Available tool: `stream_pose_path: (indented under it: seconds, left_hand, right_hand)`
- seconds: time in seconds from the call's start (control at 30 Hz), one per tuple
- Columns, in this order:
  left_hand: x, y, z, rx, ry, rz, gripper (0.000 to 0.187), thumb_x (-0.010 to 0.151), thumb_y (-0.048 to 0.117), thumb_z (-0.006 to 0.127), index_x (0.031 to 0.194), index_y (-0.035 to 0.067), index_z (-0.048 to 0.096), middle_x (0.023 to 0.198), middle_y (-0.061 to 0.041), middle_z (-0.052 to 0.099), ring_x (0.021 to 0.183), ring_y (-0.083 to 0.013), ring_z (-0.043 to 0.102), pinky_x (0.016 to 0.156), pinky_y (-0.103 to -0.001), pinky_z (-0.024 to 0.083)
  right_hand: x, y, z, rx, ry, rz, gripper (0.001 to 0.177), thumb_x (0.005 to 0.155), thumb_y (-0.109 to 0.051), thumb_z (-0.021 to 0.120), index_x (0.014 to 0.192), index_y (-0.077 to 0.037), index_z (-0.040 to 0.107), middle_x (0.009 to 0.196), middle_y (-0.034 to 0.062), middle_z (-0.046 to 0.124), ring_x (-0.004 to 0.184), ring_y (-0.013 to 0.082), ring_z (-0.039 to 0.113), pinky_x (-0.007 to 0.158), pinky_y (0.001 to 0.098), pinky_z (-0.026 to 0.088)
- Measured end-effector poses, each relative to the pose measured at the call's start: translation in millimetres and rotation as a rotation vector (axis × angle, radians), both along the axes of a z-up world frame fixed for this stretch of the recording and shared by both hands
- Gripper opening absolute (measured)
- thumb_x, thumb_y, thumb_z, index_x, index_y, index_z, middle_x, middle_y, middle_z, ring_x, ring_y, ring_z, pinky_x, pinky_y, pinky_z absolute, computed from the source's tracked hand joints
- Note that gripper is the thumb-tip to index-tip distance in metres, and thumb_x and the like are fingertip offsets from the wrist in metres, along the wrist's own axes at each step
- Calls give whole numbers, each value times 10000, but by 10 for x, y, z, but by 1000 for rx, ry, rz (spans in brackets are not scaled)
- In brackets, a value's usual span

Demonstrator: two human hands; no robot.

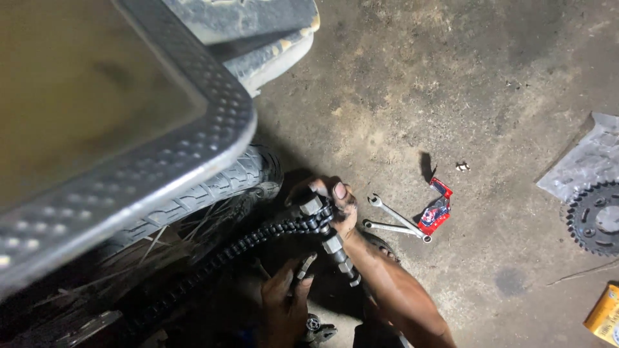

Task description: Using a chain breaker tool and wrenches to repair or replace a motorcycle chain and service the rear wheel assembly.

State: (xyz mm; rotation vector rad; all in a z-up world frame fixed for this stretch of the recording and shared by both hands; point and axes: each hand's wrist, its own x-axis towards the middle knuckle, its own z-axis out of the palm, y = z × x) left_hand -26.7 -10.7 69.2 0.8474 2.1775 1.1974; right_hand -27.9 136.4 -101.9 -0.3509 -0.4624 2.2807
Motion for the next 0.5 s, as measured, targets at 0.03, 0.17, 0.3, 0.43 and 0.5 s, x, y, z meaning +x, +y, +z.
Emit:
stream_pose_path:
  seconds: [0.03, 0.17, 0.3, 0.43, 0.5]
  left_hand:
    - [2, 0, 8, 17, 21, 4, 288, 884, 93, 644, 1135, -20, 726, 862, -76, 775, 607, -128, 616, 556, -255, 505]
    - [87, -62, 17, -30, -11, 89, 315, 889, 160, 609, 1123, -13, 730, 787, -85, 790, 582, -138, 656, 543, -270, 524]
    - [115, -96, -28, 127, 59, 52, 279, 868, 135, 612, 1041, -60, 711, 747, -101, 762, 499, -108, 575, 453, -246, 451]
    - [109, -224, -11, 108, 87, 53, 308, 879, 139, 625, 1123, -24, 716, 841, -99, 791, 588, -145, 681, 563, -257, 554]
    - [95, -248, -3, 95, 63, 25, 315, 891, 146, 603, 1126, -36, 705, 961, -149, 826, 685, -185, 778, 649, -281, 627]
  right_hand:
    - [-8, -52, 29, -136, 136, 3, 284, 983, -245, 662, 996, 32, 725, 966, 97, 757, 806, 170, 658, 829, 281, 501]
    - [214, -205, 244, -184, 97, 186, 299, 983, -235, 619, 1053, 46, 694, 968, 92, 724, 775, 135, 616, 760, 247, 481]
    - [743, -415, 458, -48, -167, 451, 362, 991, -298, 561, 1126, 26, 650, 1070, 97, 695, 876, 128, 611, 843, 239, 455]
    - [1122, -475, 652, 167, -566, 837, 465, 1003, -390, 471, 1236, -3, 584, 1222, 106, 650, 1027, 117, 602, 967, 229, 416]
    - [1152, -424, 775, 244, -701, 964, 501, 1007, -420, 440, 1273, -12, 562, 1273, 109, 636, 1078, 114, 600, 1008, 226, 403]
